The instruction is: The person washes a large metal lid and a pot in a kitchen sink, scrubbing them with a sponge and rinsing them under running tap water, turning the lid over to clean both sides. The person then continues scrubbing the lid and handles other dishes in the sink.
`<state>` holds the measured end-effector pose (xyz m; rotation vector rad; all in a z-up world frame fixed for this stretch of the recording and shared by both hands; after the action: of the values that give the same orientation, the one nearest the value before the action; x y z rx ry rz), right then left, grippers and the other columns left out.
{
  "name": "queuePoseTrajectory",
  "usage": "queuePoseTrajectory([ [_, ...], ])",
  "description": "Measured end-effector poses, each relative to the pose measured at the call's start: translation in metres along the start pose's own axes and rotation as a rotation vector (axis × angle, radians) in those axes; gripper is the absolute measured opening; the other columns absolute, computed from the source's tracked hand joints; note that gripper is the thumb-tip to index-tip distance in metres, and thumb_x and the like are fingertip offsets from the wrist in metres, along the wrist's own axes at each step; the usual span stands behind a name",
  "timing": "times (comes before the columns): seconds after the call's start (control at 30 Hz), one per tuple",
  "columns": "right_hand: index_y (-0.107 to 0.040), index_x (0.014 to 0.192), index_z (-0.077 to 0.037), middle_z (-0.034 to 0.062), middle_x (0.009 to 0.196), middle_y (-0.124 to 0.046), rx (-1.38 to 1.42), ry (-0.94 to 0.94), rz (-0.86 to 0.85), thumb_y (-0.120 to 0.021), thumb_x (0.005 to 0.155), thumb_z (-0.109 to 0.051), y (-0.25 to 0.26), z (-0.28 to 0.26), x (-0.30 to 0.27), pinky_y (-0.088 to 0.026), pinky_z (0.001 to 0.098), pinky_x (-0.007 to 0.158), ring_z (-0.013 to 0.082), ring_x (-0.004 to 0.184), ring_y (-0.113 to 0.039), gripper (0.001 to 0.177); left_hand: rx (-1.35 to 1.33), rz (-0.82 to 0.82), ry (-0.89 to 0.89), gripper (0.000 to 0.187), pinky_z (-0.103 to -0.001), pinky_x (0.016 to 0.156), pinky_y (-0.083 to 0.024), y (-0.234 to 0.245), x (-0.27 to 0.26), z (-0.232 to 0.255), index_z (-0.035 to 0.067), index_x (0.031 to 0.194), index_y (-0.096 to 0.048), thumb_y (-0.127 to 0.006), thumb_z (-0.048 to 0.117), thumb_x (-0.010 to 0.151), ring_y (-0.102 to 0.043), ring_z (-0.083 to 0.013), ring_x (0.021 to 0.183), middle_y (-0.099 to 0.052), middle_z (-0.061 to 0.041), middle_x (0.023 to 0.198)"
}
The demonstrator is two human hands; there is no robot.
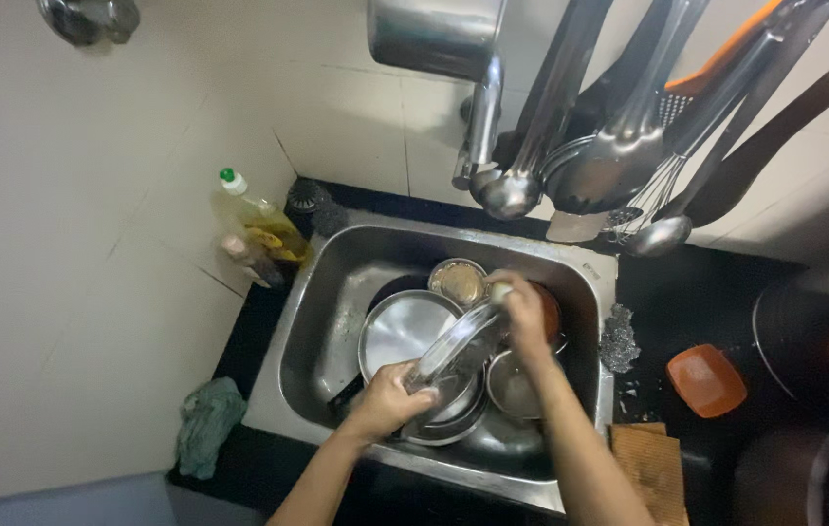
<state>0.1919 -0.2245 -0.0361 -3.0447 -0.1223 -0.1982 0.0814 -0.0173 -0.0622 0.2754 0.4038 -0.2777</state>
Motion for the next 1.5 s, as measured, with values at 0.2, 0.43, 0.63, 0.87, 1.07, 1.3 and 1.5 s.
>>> queuePoseTrajectory([
  [0.2,-0.076,0.101,-0.013,0.0037,0.1,-0.071,-0.647,0.592,-0.238,-0.066,0.078,-0.026,-0.053,-0.037,-0.044,-0.044,0.0415,0.092,0.0221,0.102,-0.059,0.028,0.218,0.022,-0.2,0.028,-0.032,0.067,-0.057,-0.016,0.003,0.02,0.002,0.1,-0.072,-0.074,0.02,0.077,-0.069,-0.0129,0.069,-0.074,-0.007,0.079],
  [0.43,-0.071,0.112,-0.009,0.0037,0.103,-0.069,0.159,0.0,-0.064,-0.056,0.082,-0.026,0.0,0.002,-0.003,-0.047,0.0398,0.081,0.023,0.093,-0.061,0.037,0.015,0.076,-0.056,0.043,-0.03,0.07,-0.057,-0.017,-0.005,0.015,0.006,0.115,-0.074,-0.072,0.023,0.076,-0.069,-0.0131,0.072,-0.075,-0.004,0.083],
  [0.63,-0.073,0.109,-0.013,0.0037,0.103,-0.07,-0.554,0.492,-0.298,-0.061,0.084,-0.026,-0.048,-0.023,-0.039,-0.045,0.045,0.096,0.0238,0.107,-0.059,0.03,0.091,0.046,-0.138,0.047,-0.03,0.075,-0.056,-0.016,-0.005,0.022,0.0,0.113,-0.071,-0.081,0.027,0.076,-0.07,-0.0143,0.08,-0.075,-0.006,0.088],
  [0.87,-0.068,0.116,-0.005,0.0104,0.098,-0.072,0.03,-0.136,-0.084,-0.057,0.094,-0.032,0.008,0.064,0.005,-0.056,0.0387,0.078,0.0236,0.088,-0.069,0.037,-0.09,0.078,-0.078,0.039,-0.03,0.077,-0.056,-0.018,-0.007,-0.001,0.001,0.114,-0.071,-0.074,0.021,0.079,-0.067,-0.0146,0.081,-0.073,-0.004,0.09],
  [1.07,-0.059,0.129,-0.002,0.0098,0.112,-0.067,0.224,-0.312,0.276,-0.037,0.108,-0.044,0.055,0.148,-0.018,-0.053,0.0354,0.089,0.0208,0.101,-0.063,0.051,-0.587,0.256,-0.069,0.039,-0.033,0.08,-0.057,0.0,-0.009,-0.03,0.004,0.115,-0.067,-0.075,0.016,0.078,-0.069,-0.016,0.083,-0.071,-0.002,0.088],
  [1.3,-0.042,0.155,-0.005,0.0243,0.139,-0.047,-0.427,0.104,0.014,-0.037,0.108,-0.042,-0.077,0.035,-0.1,-0.039,0.0519,0.108,0.0403,0.127,-0.046,0.06,-1.085,0.25,-0.136,0.038,-0.041,0.083,-0.058,0.006,0.014,-0.033,-0.006,0.124,-0.064,-0.063,0.025,0.102,-0.07,-0.0239,0.096,-0.074,-0.013,0.107],
  [1.5,-0.041,0.155,-0.005,0.0193,0.161,-0.042,-0.43,0.174,0.02,-0.031,0.107,-0.05,-0.067,0.013,-0.038,-0.027,0.049,0.125,0.036,0.151,-0.038,0.066,-0.942,0.111,-0.134,0.049,-0.036,0.09,-0.058,-0.012,0.009,-0.02,-0.003,0.129,-0.065,-0.051,0.038,0.107,-0.07,-0.0216,0.104,-0.073,-0.015,0.118],
])
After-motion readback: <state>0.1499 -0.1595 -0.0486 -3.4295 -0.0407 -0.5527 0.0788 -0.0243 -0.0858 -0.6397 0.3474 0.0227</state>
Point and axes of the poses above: each hand's wrist, its own x-axis towards the middle knuckle, its own y-axis out of the back of the hand, z = x × y, the point moved 9 cm from there along x, towards the middle knuckle
